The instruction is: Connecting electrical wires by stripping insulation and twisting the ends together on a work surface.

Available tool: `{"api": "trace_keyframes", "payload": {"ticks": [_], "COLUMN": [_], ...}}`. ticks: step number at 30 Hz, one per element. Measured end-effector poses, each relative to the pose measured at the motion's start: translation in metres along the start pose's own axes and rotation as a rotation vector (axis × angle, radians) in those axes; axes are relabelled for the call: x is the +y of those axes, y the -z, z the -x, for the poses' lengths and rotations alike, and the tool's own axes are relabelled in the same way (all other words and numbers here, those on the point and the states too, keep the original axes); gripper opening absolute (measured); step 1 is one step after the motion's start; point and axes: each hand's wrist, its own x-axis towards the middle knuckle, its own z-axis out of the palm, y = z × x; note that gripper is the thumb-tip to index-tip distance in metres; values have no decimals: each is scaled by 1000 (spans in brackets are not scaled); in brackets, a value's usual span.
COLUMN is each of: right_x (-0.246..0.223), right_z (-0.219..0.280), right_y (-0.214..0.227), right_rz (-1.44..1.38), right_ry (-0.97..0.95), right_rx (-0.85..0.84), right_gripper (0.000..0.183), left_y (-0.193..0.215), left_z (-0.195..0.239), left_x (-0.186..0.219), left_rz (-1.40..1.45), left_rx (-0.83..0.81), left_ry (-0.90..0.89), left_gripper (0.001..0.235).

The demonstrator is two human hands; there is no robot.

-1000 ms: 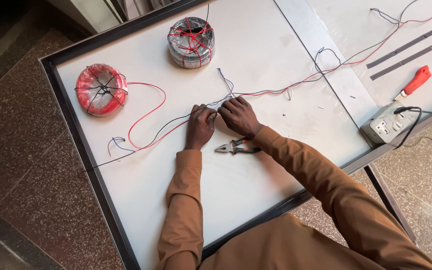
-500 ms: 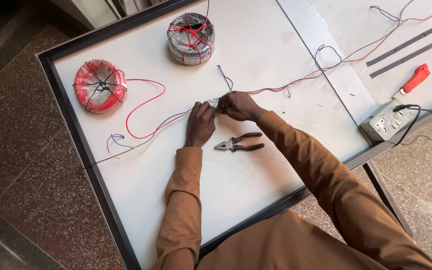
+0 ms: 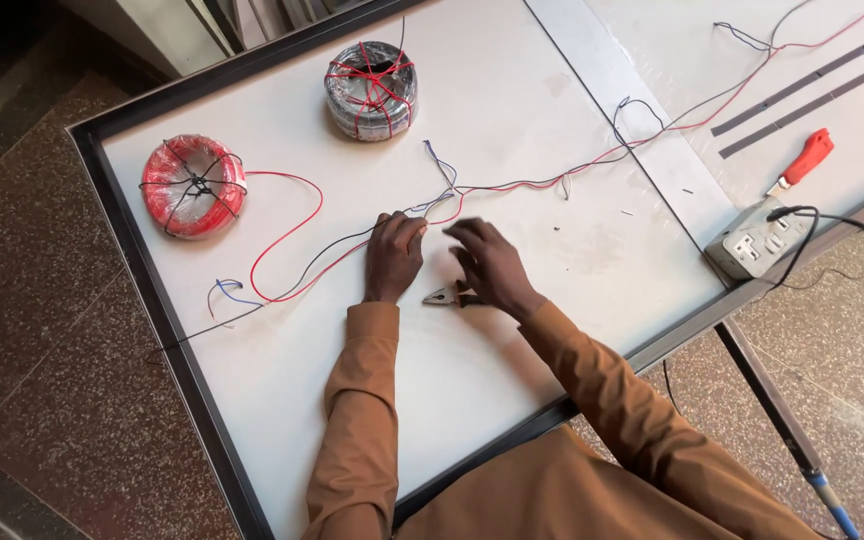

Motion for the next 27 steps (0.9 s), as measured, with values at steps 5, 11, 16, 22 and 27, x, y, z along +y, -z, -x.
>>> {"api": "trace_keyframes", "payload": {"ticks": [5,11,16,22,27], "right_x": [42,73,84,88,89], "right_z": [-28,-45,-45,-43,-43], "right_y": [-45,-47,-57,-58,-58], "right_rz": [204,211,257,231,208], "right_ry": [116,187,150,172,176], "right_rx": [70,38,33,38,22], "right_gripper": [18,4,6,10,14], "left_y": [8,-2,6,96,161], "left_z": [-4,3,18,36,79], "left_x": [11,0,5,15,15], "left_rz": [-14,-50,-88,-291,-505], "left_rx": [-19,-38,-110,-51,-3], "left_ry": [-11,30,75,54,72], "left_gripper": [7,9,10,28,40]}}
